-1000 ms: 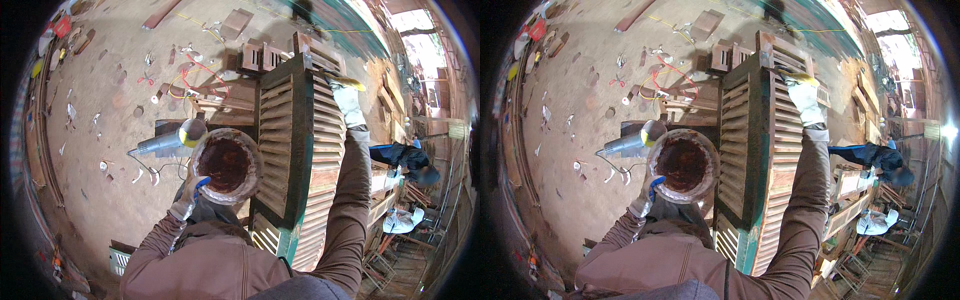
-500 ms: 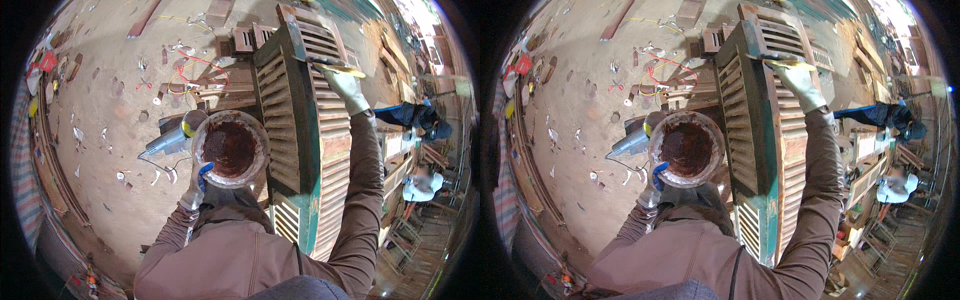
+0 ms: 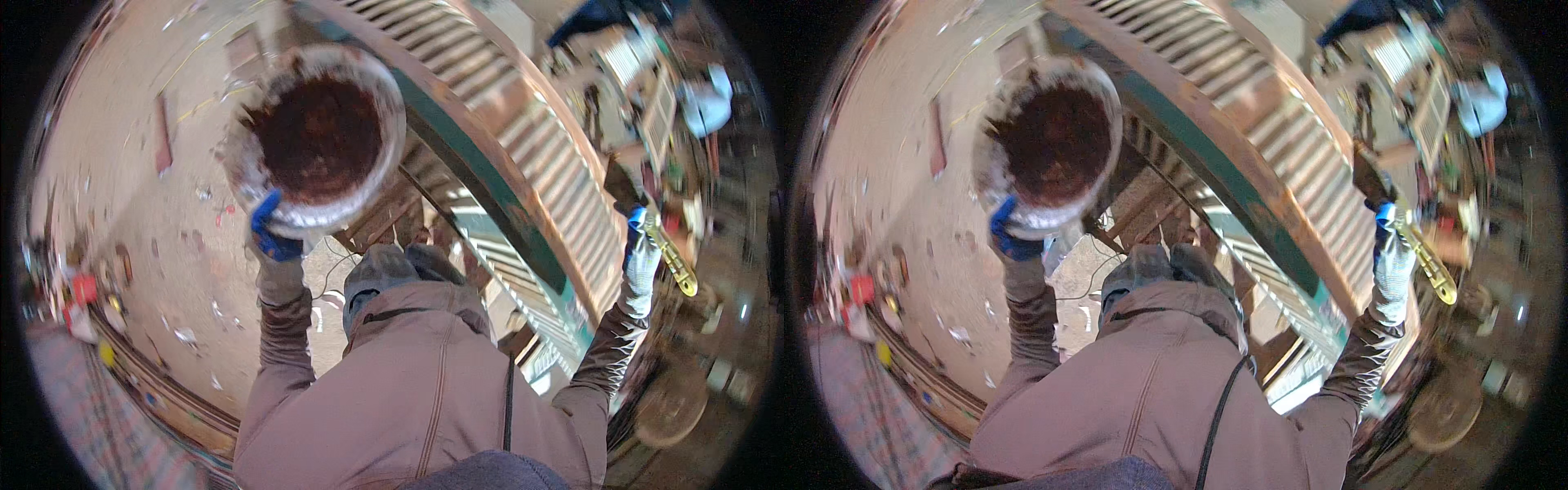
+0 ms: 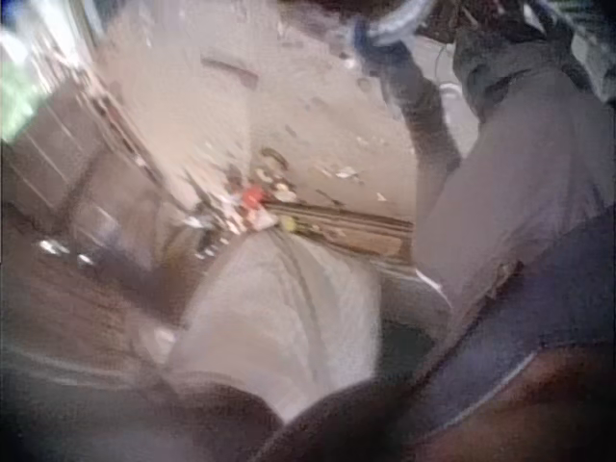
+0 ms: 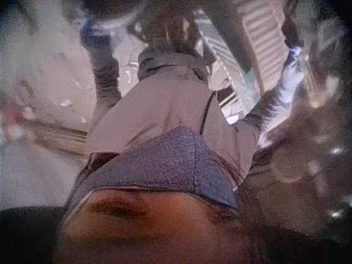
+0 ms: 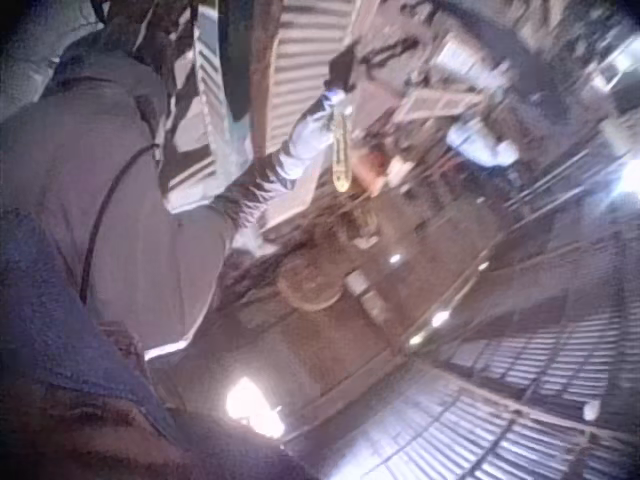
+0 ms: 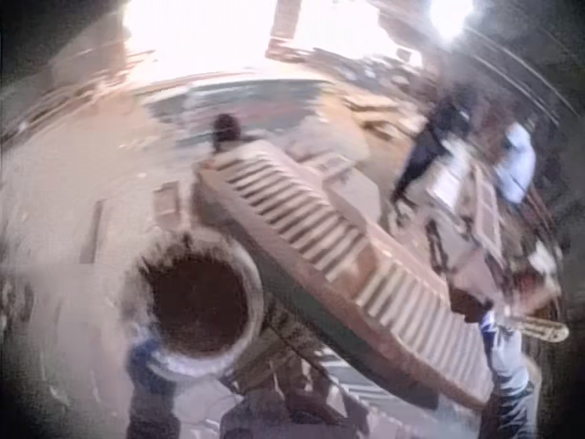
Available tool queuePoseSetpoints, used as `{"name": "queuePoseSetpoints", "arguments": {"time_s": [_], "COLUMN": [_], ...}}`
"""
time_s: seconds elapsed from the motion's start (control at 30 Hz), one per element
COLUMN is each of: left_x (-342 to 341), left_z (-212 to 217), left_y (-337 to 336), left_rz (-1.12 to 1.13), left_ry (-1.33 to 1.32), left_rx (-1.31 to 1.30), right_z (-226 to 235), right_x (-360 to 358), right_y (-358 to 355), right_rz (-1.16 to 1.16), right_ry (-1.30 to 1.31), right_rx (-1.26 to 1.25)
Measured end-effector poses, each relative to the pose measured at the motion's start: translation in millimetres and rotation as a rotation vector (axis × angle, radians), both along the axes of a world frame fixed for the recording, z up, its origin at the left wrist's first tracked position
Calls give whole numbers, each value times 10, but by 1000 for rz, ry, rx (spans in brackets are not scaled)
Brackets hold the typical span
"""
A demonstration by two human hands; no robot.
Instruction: The person sands a green wooden shutter with an electric sander, then applies a dark wood filler or stain with a brush. They mix the filler in a container and continue applying it to the shutter slats and frame.
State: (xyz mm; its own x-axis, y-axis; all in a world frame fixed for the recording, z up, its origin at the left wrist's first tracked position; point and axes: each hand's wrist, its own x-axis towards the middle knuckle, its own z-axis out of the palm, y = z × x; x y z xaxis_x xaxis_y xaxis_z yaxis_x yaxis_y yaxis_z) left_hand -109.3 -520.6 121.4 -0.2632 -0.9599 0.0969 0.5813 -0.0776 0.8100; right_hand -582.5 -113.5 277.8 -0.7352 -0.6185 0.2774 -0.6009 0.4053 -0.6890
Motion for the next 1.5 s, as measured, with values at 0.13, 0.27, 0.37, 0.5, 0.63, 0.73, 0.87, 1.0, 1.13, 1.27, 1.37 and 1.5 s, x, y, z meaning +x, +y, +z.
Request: {"name": "queuePoseSetpoints", "arguments": {"time_s": [0.13,0.27,0.37,0.5,0.63,0.73,0.87,1.0,1.13,1.27,1.37,1.5], "left_x": [-1089,-2464,-3362,-4116,-4437,-4281,-4037,-3500,-2119,-579,610,1708], "left_z": [631,1127,1323,656,-57,271,403,205,719,595,-23,-389], "left_y": [-620,-775,-309,-137,-370,301,325,-583,343,657,581,721], "left_rz": [-440,-1153,-1335,-1322,-1200,-1051,-1056,-1049,-976,-435,-231,-161], "left_ry": [44,124,-76,-351,-345,-431,-586,-316,-84,-362,-600,-902], "left_rx": [-97,-234,299,449,590,501,247,235,-272,-92,-112,83], "right_z": [-22,-370,-321,-332,-292,-252,-407,-477,-212,-636,-836,-993], "right_x": [813,1781,2452,3102,3378,3491,3327,2712,2739,2863,3044,3299], "right_y": [972,2056,1990,1921,1780,1941,2063,1909,1600,1730,1947,2152], "right_rz": [-363,-616,-732,-942,-1007,-1059,-1016,-705,-719,-474,-416,-509], "right_ry": [100,338,616,173,253,0,117,88,155,18,50,41], "right_rx": [-138,232,453,91,170,82,215,-44,111,-230,-88,163]}}
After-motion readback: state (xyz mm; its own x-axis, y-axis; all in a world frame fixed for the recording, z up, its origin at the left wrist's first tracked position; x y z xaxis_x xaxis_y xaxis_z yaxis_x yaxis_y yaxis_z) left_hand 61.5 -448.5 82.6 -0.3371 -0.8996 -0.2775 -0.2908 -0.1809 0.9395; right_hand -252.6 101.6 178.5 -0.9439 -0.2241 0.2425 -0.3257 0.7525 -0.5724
